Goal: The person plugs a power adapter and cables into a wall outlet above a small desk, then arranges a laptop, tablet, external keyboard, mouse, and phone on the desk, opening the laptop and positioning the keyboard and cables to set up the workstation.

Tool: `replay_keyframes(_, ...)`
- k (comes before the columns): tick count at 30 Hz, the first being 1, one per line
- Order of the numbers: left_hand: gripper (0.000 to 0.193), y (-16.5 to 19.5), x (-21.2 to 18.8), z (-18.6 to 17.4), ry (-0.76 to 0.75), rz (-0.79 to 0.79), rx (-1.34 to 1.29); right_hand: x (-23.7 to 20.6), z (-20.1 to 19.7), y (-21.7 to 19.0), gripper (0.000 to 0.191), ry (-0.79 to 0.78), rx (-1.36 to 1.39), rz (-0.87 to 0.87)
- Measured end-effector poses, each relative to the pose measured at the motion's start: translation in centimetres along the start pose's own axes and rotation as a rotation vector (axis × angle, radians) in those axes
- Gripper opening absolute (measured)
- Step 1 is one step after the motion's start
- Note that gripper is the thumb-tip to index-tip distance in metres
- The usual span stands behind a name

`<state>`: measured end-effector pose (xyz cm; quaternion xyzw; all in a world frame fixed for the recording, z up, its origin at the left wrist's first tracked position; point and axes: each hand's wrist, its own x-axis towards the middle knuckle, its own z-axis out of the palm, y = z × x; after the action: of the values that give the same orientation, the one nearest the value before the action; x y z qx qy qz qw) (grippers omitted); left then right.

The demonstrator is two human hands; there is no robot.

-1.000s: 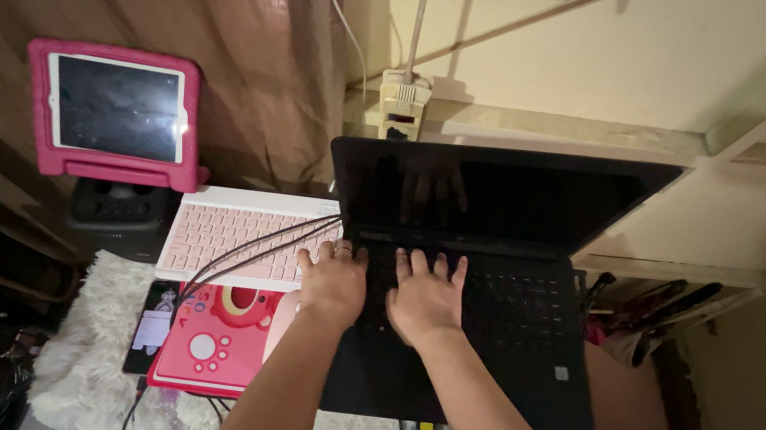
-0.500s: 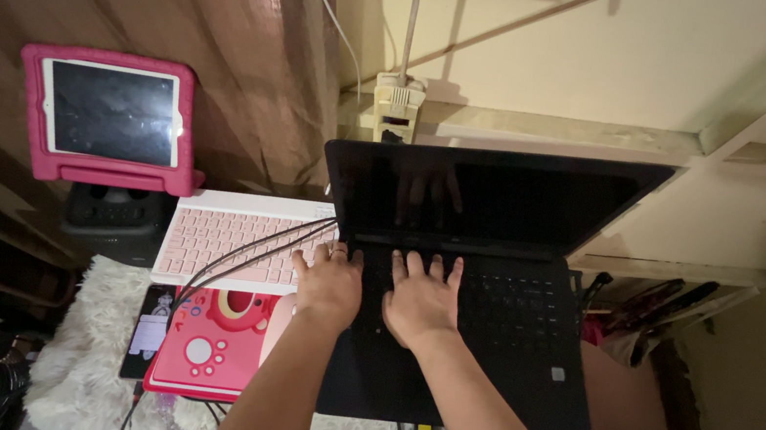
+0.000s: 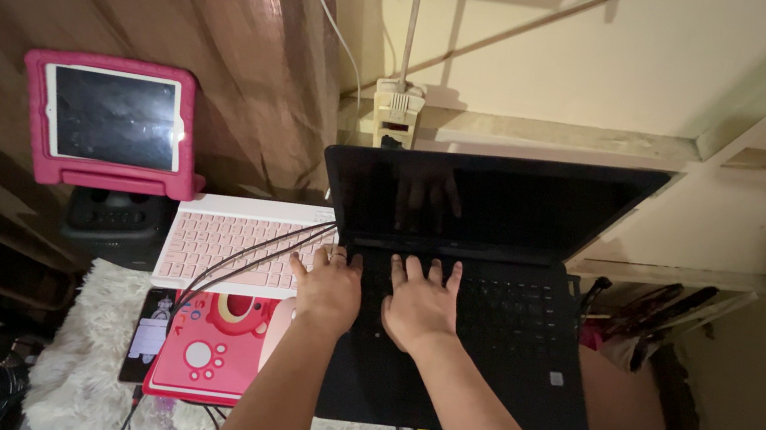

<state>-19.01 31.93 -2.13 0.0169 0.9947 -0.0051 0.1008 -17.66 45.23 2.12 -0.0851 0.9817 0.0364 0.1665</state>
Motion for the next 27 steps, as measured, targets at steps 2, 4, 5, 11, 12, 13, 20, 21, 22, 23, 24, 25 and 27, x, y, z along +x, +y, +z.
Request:
replay_keyframes(2,0.048,-0.02,0.00,0.14,-0.001,0.001,0.001,-0.06,-0.07,0.04,0.069,-0.002,0.002,0.001)
replay_keyframes(4,0.047,-0.02,0.02,0.25,-0.005,0.002,0.009,-0.11,-0.16,0.06,0.069,0.000,0.001,-0.002)
replay_keyframes(5,0.047,-0.03,0.04,0.25,-0.007,0.003,0.013,-0.15,-0.22,0.06,0.069,0.002,0.000,-0.004)
replay_keyframes(11,0.051,-0.13,0.25,0.30,-0.012,0.002,0.013,-0.08,-0.53,-0.09,0.069,-0.013,-0.015,0.004)
replay_keyframes(12,0.050,-0.16,0.31,0.35,-0.010,0.002,0.014,-0.05,-0.54,-0.11,0.069,-0.019,-0.014,0.010)
replay_keyframes(13,0.050,-0.17,0.40,0.32,-0.009,0.003,0.014,0.01,-0.65,-0.09,0.069,-0.017,-0.015,0.011)
replay_keyframes(20,0.050,-0.19,0.47,0.69,0.044,0.013,0.031,-0.01,-0.65,0.17,0.068,0.005,0.022,-0.015)
replay_keyframes(21,0.049,-0.18,0.41,0.74,0.044,0.012,0.033,-0.04,-0.64,0.20,0.068,0.002,0.029,-0.015)
replay_keyframes(22,0.049,-0.19,0.38,0.77,0.043,0.013,0.034,-0.10,-0.61,0.22,0.068,0.003,0.025,-0.015)
replay_keyframes(23,0.048,-0.18,0.32,0.78,0.042,0.013,0.036,-0.18,-0.57,0.23,0.068,0.003,0.023,-0.016)
replay_keyframes(24,0.048,-0.17,0.30,0.76,0.036,0.008,0.030,-0.22,-0.55,0.19,0.068,0.004,0.022,-0.018)
replay_keyframes(25,0.049,-0.14,0.29,0.71,0.031,0.003,0.025,-0.24,-0.55,0.18,0.068,0.002,0.028,-0.018)
replay_keyframes(27,0.049,-0.11,0.25,0.57,0.025,-0.004,0.010,-0.23,-0.59,0.17,0.068,-0.001,0.038,-0.018)
